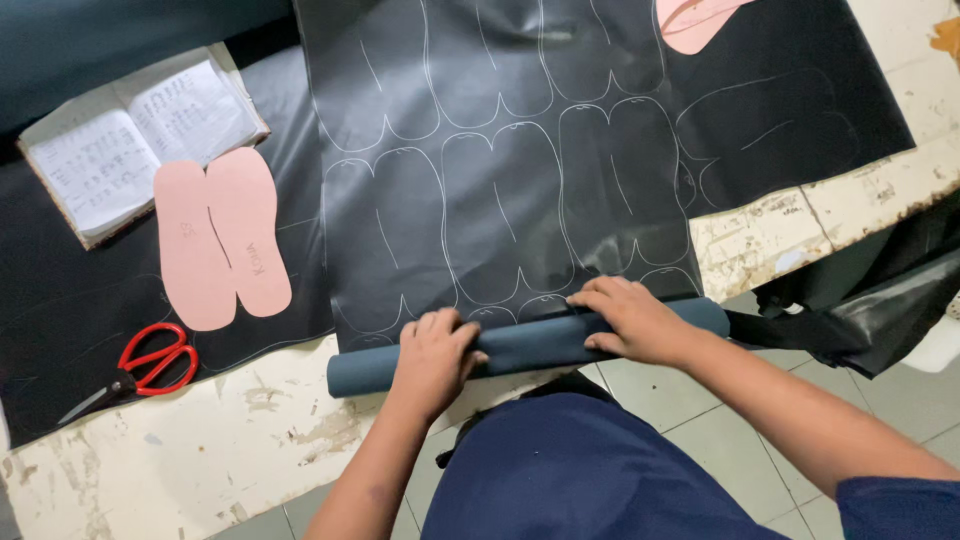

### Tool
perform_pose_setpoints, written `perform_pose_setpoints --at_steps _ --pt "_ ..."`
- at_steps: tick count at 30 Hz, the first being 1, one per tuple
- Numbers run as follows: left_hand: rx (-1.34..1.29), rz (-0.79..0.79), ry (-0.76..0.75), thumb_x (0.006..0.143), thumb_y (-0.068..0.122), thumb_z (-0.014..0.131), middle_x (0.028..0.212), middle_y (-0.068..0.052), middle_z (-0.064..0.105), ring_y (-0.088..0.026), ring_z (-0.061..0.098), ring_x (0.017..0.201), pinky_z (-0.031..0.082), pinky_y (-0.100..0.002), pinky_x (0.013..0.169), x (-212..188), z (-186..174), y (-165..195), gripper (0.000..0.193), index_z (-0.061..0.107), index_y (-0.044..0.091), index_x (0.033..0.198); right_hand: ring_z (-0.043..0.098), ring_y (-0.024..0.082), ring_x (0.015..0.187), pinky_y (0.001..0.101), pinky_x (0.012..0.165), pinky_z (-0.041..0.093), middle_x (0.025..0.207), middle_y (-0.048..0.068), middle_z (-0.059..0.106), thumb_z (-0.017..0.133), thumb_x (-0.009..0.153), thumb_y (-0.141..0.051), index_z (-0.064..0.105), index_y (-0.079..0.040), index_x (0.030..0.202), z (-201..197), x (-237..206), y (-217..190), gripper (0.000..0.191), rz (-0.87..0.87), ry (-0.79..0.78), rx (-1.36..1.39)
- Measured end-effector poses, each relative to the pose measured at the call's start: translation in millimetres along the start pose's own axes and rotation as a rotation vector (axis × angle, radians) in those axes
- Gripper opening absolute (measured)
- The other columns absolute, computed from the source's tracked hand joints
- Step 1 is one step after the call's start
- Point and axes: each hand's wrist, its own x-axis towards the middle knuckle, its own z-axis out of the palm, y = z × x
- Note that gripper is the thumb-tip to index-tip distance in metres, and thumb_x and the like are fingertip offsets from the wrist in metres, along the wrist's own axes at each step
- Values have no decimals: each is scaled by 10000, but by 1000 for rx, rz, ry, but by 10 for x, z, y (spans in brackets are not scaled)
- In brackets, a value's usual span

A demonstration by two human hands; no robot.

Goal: The person traces shoe insole templates onto a black sheet using a pencil, then cuts out the traced shapes with scissors. They roll the remaining sheet and place it aside, then repeat the tracing process with additional templates.

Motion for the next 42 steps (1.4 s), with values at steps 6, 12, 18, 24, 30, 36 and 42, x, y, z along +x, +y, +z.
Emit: perform_pose_setpoints --at_steps 6,12,18,24,30,36,42 --pt "124 -7 4 944 331 730 1054 -47 617 -254 600 1079 420 -441 987 47 80 51 229 637 127 989 604 301 1112 447 958 437 1175 88 644 817 698 -234 684 -121 1103 93 2 -90 440 -218 33 -101" --pt "137 146 331 780 268 737 1155 -93 645 -264 608 1101 403 -494 977 88 83 20 509 581 47 1211 610 318 1131 487 1043 425 1178 93 654 768 852 -179 673 -66 1152 85 159 16 335 -119 494 -224" --pt "58 -222 -123 948 321 702 1094 -66 636 -276 601 1064 424 -465 916 489 90 -151 390 592 130 1270 598 311 1173 466 1022 432 1248 110 654 730 716 -121 680 -61 1211 -2 281 133 502 -298 155 -172" --pt "107 31 361 895 358 769 1161 -64 602 -276 572 1121 396 -481 1001 641 47 -107 334 618 130 1088 570 300 1229 528 1138 391 1257 86 629 780 869 -218 652 -94 1241 -182 518 366 413 -100 478 -249" --pt "313 87 420 630 264 744 1120 -72 638 -254 607 1085 391 -494 966 800 16 -130 580 660 93 1177 569 348 1128 489 962 430 1225 161 626 817 626 -206 697 -121 1232 -381 629 512 624 -200 167 -253" --pt "98 8 47 728 205 820 869 -51 598 -279 592 885 433 -420 790 526 -11 -153 299 647 127 957 605 261 941 394 830 502 984 30 612 824 693 -122 694 -190 1238 -406 422 445 564 -145 -159 -192" --pt "-43 -46 75 580 218 852 940 -55 647 -282 612 888 435 -426 792 102 37 72 461 683 92 990 583 278 941 421 821 486 1024 46 591 874 658 -186 672 -221 1338 -282 314 196 711 -93 -396 -180"
